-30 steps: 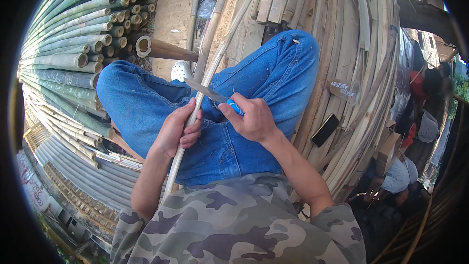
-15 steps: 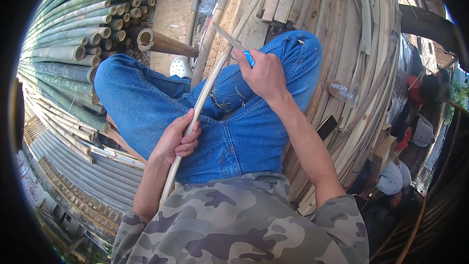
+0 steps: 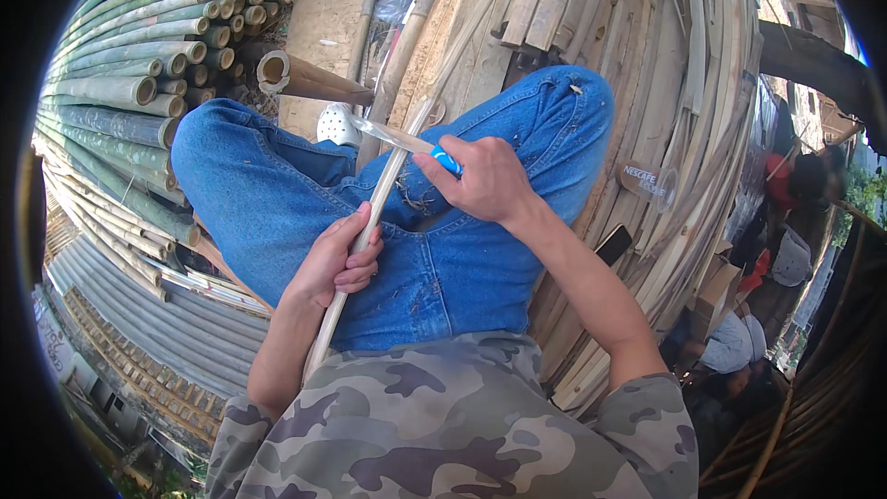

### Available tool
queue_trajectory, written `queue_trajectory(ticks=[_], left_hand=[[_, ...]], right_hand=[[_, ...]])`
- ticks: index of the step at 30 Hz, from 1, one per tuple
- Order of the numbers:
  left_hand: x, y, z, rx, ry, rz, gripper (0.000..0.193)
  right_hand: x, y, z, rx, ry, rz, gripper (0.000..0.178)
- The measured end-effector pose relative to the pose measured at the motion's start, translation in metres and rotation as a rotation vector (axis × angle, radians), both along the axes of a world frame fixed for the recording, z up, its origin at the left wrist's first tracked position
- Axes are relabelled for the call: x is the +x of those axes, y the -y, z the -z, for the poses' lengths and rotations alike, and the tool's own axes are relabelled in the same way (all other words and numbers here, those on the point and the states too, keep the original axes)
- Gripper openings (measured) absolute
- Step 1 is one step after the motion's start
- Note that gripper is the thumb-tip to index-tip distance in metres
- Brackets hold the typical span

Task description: Whittling or shaving a long piece of bamboo with a knife while sitting in a workshop.

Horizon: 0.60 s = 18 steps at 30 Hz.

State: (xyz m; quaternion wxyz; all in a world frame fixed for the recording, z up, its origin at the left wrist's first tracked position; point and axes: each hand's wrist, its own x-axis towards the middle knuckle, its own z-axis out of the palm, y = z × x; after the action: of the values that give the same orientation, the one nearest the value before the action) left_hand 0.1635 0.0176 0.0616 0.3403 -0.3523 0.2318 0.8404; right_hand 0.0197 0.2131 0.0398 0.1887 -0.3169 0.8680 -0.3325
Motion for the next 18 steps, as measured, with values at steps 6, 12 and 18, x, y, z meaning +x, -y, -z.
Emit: queue_trajectory(ticks=[6,12,18], left_hand=[[-0.001,-0.002,0.003,-0.032,0.001,0.026,0.042],[-0.001,-0.003,0.002,-0.034,0.009,0.027,0.042],[-0.002,-0.008,0.004,-0.121,0.001,0.057,0.042]], right_hand=[[-0.006,0.001,0.005,0.021,0.001,0.041,0.043],[-0.015,-0.003,-0.002,0.011,0.224,-0.019,0.044],[-0.013,-0.003,-0.009,0.058,0.242,-0.027,0.047]])
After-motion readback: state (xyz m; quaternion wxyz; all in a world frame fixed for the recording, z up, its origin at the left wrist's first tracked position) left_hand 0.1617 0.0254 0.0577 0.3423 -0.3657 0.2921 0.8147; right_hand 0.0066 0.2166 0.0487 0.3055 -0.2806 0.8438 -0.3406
